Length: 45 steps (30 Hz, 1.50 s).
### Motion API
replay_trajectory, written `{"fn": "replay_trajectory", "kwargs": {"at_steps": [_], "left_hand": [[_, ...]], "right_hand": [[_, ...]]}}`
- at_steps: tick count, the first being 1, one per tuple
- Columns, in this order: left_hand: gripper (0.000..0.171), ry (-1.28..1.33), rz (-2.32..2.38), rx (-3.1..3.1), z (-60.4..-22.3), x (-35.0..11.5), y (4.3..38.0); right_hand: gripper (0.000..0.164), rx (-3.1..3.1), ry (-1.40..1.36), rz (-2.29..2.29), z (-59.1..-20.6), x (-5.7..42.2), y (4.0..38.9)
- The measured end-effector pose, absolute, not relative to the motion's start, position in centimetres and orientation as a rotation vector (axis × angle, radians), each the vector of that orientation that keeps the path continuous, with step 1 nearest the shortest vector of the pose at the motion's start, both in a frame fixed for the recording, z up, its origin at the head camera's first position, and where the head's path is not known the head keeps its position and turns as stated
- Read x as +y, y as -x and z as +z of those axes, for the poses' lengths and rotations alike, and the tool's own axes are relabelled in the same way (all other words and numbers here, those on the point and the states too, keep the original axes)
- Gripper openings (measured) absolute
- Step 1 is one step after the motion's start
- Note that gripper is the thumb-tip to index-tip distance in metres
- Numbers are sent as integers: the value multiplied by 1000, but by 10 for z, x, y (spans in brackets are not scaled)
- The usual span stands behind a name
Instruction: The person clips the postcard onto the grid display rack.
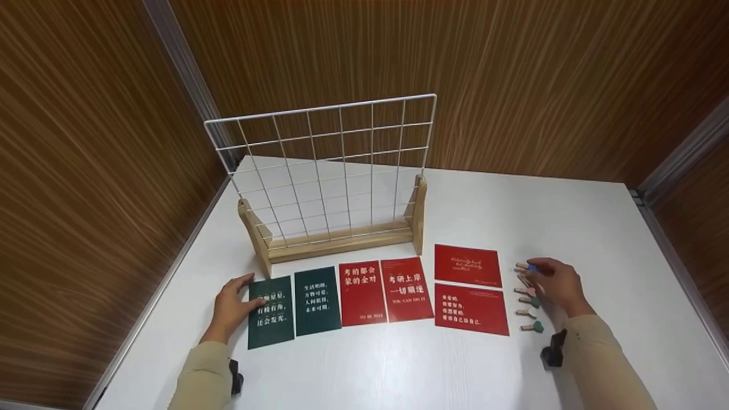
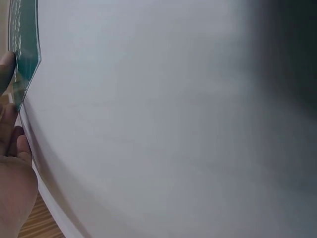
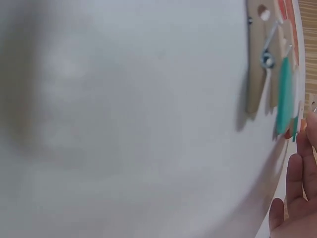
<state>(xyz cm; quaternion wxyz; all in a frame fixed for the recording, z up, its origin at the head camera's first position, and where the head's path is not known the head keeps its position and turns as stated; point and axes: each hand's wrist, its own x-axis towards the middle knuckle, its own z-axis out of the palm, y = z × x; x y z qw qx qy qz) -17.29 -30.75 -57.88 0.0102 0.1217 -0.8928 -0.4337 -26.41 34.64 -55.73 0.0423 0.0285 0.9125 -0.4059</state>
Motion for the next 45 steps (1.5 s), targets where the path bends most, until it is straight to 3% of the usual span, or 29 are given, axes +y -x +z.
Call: {"fn": "replay_trajectory", "kwargs": {"at_steps": [17, 31, 45], "left_hand": [[62, -274, -1336, -2730, -580, -305, 173], [83, -442, -1461, -2703, -574, -309, 169], [68, -485, -1701, -2494, -559, -316, 169]], "right_hand": [[40, 2768, 29, -1437, -540, 337, 268], [44, 2787, 89, -1560, -543, 339, 279], [45, 2750, 215, -1589, -520, 330, 276]]}}
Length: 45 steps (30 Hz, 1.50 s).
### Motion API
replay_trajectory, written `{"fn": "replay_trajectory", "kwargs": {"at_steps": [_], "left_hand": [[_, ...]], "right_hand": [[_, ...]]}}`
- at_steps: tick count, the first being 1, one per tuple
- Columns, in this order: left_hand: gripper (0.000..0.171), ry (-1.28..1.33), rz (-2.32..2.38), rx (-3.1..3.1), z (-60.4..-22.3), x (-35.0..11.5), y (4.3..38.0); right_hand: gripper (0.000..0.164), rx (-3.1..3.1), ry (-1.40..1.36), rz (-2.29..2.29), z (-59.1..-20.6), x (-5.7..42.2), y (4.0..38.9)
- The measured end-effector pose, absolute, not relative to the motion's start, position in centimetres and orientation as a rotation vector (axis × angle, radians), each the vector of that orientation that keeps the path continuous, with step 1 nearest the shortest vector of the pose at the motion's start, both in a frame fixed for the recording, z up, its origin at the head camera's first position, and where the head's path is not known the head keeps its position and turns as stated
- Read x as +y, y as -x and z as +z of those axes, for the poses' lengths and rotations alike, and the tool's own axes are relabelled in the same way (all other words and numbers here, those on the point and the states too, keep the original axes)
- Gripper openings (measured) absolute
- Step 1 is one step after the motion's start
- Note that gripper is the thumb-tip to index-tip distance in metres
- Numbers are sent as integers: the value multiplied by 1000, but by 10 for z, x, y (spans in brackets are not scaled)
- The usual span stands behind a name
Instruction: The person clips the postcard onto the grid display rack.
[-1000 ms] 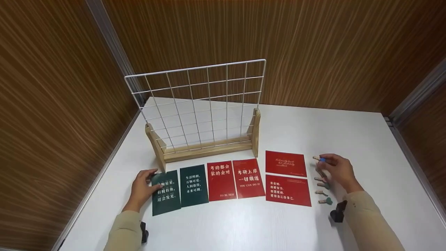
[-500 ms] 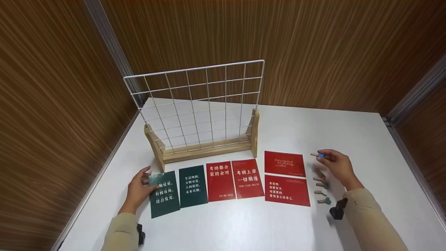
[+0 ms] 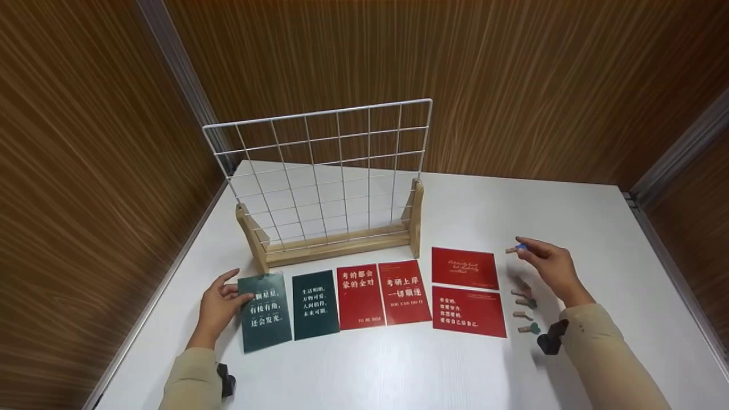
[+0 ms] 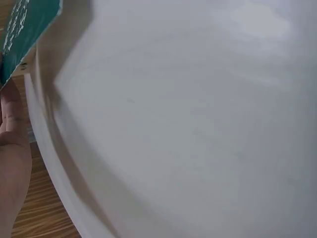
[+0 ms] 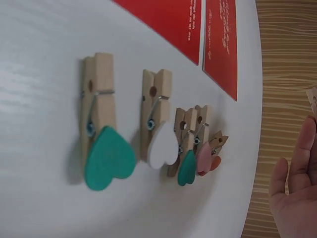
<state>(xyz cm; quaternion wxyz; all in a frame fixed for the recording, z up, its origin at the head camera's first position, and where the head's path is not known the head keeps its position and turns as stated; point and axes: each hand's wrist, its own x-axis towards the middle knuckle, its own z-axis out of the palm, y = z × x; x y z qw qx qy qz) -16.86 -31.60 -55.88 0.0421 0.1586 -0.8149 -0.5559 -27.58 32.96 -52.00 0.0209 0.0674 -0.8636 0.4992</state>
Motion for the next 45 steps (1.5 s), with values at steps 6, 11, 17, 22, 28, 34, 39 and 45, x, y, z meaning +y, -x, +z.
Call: {"fn": "replay_trajectory", "kwargs": {"at_steps": [6, 11, 17, 22, 28, 34, 39, 45], "left_hand": [[55, -523, -1770, -2452, -550, -315, 168], [49, -497, -1786, -2411, -546, -311, 171], [44, -453, -1808, -2388, -537, -301, 177], [45, -426, -1802, -2414, -529, -291, 181], [43, -347, -1790, -2401, -521, -277, 186], [42, -307, -1819, -2351, -512, -265, 192], [42, -256, -1831, -2327, -505, -253, 197], [41, -174, -1847, -2315, -495, -237, 204]], "right_hand": [[45, -2643, -232, 1649, -515, 329, 279], [43, -2594, -240, 1746, -510, 328, 281], [40, -2515, -274, 1826, -503, 325, 282], [37, -2451, -317, 1889, -496, 321, 282], [35, -2423, -343, 1919, -491, 318, 287], [37, -2454, -318, 1893, -481, 311, 291], [35, -2444, -308, 1926, -463, 301, 286], [30, -2390, -374, 1981, -455, 295, 289]]}}
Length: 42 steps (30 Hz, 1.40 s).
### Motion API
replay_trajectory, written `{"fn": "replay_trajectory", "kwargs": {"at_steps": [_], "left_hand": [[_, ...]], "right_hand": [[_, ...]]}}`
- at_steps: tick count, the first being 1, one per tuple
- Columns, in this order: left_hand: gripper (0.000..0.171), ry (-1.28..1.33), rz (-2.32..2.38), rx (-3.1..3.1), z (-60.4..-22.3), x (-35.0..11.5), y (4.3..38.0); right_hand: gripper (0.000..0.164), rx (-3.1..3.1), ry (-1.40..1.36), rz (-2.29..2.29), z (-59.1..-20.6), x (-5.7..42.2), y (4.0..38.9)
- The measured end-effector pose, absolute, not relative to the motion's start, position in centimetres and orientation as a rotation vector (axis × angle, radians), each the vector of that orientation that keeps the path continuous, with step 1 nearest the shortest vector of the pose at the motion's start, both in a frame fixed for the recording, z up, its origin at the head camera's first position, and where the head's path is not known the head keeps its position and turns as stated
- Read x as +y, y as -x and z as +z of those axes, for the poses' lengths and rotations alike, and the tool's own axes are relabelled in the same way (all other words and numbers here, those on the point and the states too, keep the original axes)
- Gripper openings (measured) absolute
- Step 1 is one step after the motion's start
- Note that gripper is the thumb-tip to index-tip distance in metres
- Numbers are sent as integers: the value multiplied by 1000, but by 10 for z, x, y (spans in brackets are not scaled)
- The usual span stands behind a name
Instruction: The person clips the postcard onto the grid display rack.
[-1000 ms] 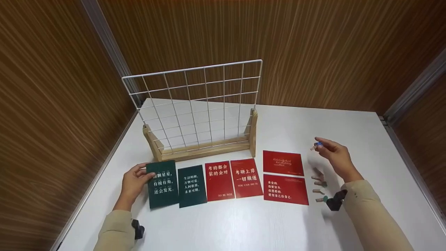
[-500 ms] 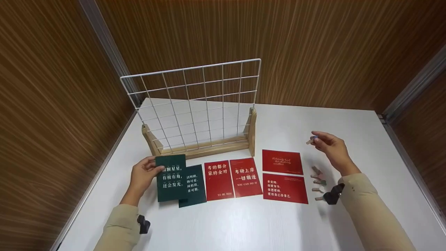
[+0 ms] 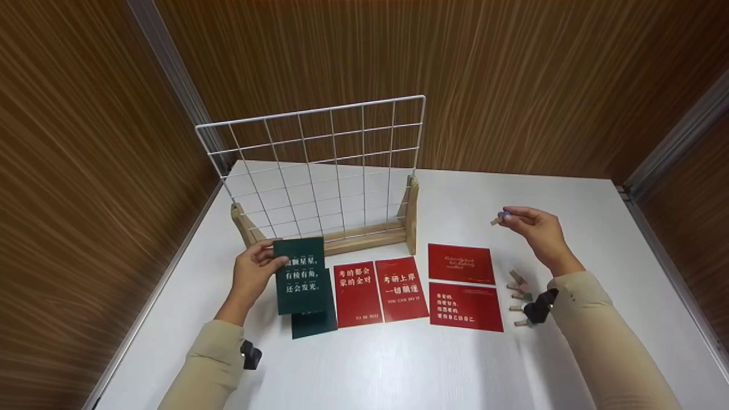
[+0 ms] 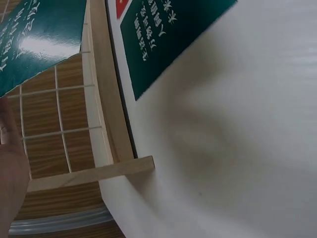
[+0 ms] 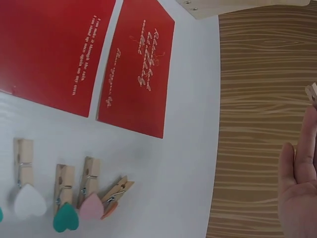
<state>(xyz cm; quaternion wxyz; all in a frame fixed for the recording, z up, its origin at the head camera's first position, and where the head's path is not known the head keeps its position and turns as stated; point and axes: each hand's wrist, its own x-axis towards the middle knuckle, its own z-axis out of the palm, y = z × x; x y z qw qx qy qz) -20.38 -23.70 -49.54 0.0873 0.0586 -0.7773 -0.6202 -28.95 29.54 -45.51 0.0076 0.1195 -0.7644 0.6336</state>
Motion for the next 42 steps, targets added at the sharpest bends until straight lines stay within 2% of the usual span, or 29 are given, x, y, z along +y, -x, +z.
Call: {"fn": "replay_trajectory", "kwargs": {"at_steps": [5, 11, 29, 42], "left_hand": [[39, -101, -1879, -2271, -484, -221, 211], [38, -42, -1894, -2231, -473, -202, 219], [38, 99, -1838, -2164, -440, -157, 243], [30, 224, -1732, -2159, -422, -136, 256]], "right_hand": [[29, -2381, -409, 1950, -463, 297, 304], [30, -2359, -439, 1957, -453, 292, 309], [28, -2384, -440, 1900, -417, 268, 323], [30, -2412, -485, 1782, -377, 239, 333]]}}
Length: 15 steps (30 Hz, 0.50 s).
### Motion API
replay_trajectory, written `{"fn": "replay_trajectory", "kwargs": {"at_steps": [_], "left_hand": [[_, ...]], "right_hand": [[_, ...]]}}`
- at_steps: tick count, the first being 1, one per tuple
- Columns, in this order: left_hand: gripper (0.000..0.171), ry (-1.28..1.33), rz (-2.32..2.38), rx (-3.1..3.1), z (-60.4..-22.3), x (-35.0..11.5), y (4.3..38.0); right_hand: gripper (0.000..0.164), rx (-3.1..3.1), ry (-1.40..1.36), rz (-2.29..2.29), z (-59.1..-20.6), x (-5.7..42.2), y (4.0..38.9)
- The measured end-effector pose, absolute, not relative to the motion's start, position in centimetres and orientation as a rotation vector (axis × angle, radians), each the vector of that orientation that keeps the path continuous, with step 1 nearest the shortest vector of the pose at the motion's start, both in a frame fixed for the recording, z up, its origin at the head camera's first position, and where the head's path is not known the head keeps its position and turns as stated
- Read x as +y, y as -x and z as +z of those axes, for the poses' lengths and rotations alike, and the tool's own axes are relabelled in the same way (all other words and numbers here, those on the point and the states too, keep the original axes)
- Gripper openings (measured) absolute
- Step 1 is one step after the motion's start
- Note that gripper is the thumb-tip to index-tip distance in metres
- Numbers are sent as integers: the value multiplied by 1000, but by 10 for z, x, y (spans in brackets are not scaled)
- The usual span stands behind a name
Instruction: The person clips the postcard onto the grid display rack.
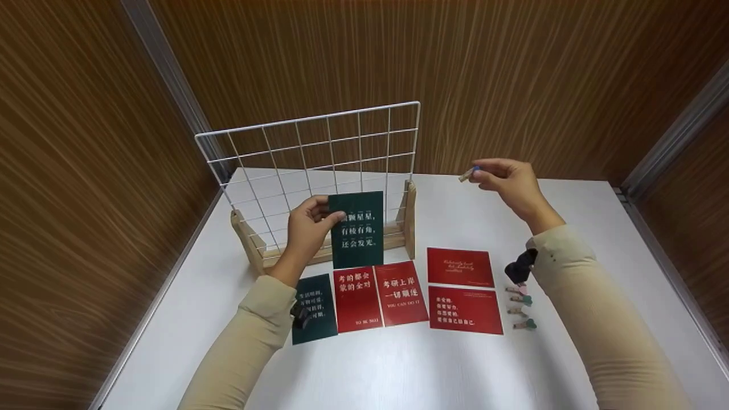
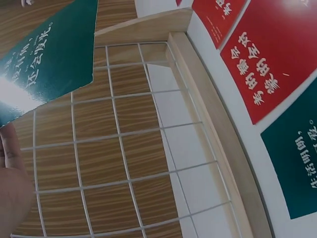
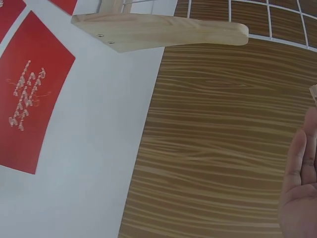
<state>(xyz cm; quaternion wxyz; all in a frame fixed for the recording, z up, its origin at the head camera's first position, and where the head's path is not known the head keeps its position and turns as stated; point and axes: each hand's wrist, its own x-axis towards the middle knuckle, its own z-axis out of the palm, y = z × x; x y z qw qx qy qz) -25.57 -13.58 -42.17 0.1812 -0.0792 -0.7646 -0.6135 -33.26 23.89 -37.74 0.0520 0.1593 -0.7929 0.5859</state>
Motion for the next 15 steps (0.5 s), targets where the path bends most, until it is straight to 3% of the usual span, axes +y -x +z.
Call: {"fn": "replay_trajectory", "kwargs": {"at_steps": [15], "left_hand": [[27, 312, -1751, -2127, -403, -110, 271]], "right_hand": [[25, -2351, -536, 1823, -351, 217, 341]]}}
